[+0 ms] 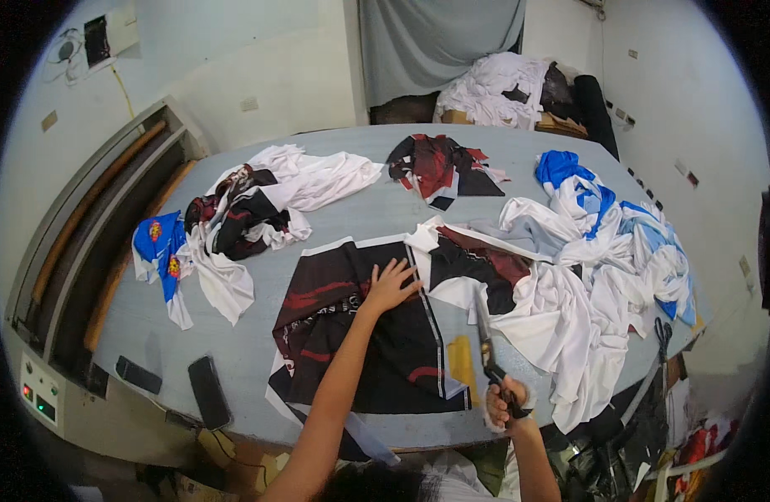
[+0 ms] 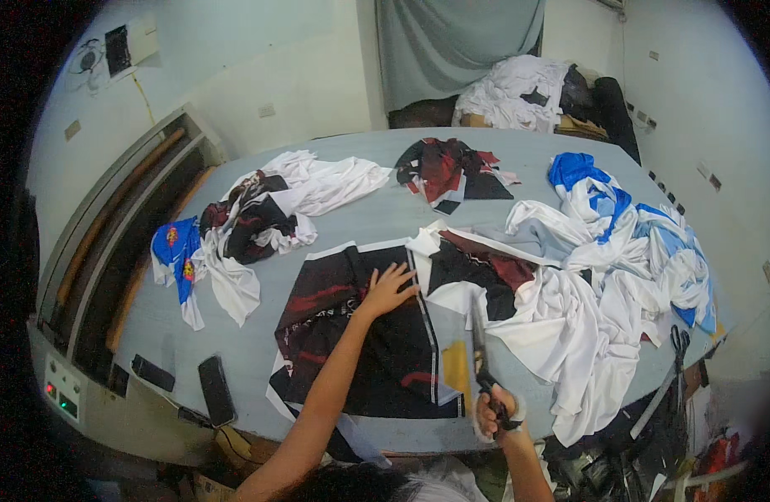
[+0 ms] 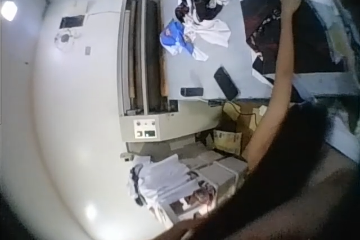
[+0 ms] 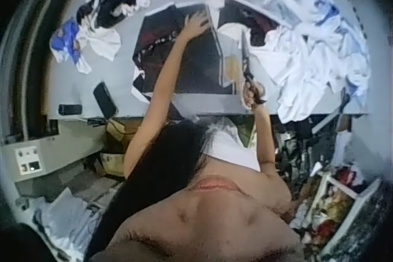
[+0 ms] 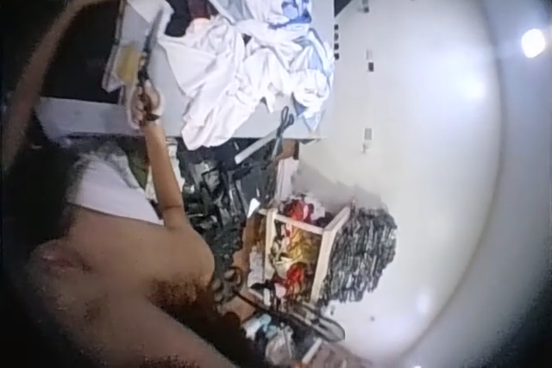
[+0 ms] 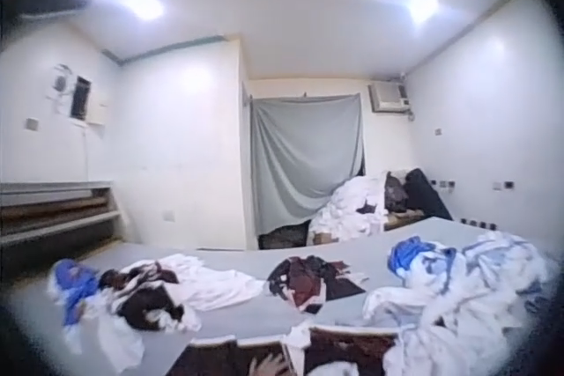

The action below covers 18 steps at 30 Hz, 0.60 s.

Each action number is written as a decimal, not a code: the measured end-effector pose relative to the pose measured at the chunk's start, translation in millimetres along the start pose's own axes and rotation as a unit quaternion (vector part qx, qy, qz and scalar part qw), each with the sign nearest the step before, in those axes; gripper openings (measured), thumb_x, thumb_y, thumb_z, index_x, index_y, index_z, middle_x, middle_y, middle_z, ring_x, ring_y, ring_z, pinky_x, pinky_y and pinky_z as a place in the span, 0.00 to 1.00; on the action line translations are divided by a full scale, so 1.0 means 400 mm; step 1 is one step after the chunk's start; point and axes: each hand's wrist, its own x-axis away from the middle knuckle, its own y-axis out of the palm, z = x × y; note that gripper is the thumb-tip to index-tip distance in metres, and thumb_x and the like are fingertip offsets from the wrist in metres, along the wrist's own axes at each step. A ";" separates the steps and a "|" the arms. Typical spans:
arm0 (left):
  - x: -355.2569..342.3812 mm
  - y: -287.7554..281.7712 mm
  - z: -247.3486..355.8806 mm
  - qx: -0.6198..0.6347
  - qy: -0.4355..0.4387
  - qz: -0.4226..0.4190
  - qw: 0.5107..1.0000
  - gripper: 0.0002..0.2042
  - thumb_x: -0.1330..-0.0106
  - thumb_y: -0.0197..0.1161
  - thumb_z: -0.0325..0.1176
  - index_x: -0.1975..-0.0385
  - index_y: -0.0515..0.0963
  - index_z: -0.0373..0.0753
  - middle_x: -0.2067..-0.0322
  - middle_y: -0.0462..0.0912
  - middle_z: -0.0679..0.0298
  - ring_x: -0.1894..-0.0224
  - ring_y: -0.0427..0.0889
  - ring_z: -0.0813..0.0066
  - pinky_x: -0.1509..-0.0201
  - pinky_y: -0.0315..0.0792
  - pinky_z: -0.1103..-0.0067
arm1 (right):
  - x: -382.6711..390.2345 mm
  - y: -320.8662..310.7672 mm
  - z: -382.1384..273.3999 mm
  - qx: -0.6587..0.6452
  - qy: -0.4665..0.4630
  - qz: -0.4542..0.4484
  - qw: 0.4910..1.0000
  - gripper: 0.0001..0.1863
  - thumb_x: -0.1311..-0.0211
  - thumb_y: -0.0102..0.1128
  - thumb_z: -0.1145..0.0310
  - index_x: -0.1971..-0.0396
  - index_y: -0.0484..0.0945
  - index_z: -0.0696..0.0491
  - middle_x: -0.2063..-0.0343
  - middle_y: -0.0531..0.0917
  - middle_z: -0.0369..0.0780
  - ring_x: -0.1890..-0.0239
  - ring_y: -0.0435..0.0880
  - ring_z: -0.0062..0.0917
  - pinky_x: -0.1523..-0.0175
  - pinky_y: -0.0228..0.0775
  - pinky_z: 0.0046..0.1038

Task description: The recorder uses large scissors to cut patterns into pieces of fabric on a work table.

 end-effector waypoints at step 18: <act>0.004 -0.040 0.059 -0.063 -0.072 -0.121 0.988 0.54 0.63 0.58 0.71 0.37 0.51 0.41 0.36 0.43 0.47 0.33 0.36 0.51 0.38 0.27 0.48 | 0.041 0.082 -0.009 0.341 0.005 0.210 0.916 0.19 0.48 0.62 0.53 0.78 0.71 0.55 0.88 0.72 0.34 0.89 0.70 0.18 0.85 0.60 0.21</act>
